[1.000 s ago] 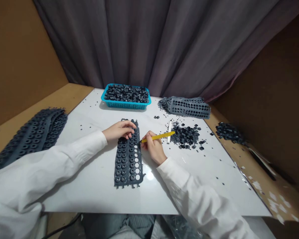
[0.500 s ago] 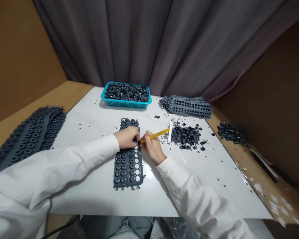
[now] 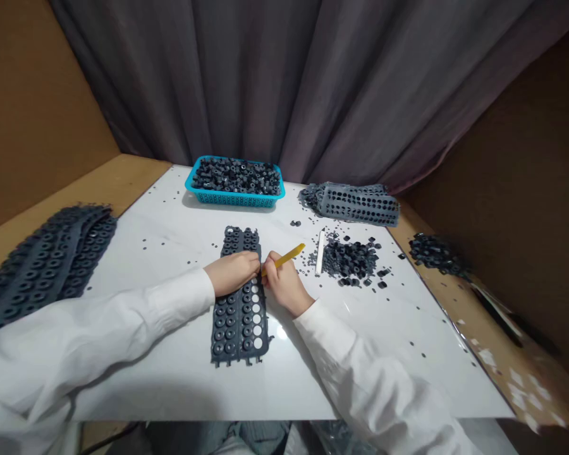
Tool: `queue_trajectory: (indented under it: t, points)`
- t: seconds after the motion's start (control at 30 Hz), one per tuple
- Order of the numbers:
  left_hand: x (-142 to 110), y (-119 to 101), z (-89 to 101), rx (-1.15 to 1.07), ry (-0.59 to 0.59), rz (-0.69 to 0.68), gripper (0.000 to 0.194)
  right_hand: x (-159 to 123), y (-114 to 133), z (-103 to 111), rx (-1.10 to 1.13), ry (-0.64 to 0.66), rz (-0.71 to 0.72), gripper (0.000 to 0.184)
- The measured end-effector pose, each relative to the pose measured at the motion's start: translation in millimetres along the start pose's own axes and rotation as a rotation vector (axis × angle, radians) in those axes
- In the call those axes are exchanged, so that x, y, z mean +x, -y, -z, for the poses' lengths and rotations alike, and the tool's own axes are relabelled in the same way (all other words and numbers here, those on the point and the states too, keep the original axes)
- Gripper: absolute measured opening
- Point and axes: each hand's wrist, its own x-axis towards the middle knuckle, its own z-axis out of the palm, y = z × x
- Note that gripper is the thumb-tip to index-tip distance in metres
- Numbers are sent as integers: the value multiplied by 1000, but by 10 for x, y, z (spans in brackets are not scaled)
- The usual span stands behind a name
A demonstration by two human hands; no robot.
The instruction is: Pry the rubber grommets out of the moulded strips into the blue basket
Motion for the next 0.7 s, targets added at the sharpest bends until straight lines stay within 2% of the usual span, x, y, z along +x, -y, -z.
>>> queue_trajectory:
  t: [0.07, 0.2, 0.27, 0.37, 0.47, 0.57, 0.7]
  points:
    - [-23, 54, -8, -172, -104, 70, 16, -11, -8, -4, 4, 5, -6, 23]
    - [-45, 211, 114, -574, -391, 382, 22, -1, -18, 2, 118, 20, -64, 22]
    - [-37, 275, 199, -807, -394, 448, 28, 34, -22, 20, 211, -5, -113, 23]
    - [-10, 312, 259, -1028, -286, 467, 33, 103, -35, 41, 303, -84, -151, 22]
    - [25, 297, 228, -970, -181, 474, 32, 148, -53, 31, 305, -72, -153, 22]
    - [70, 272, 175, -746, -146, 389, 23, 158, -74, 6, 279, -51, -149, 21]
    - [146, 216, 157, -418, -96, 253, 21, 157, -90, -2, 232, -43, -140, 21]
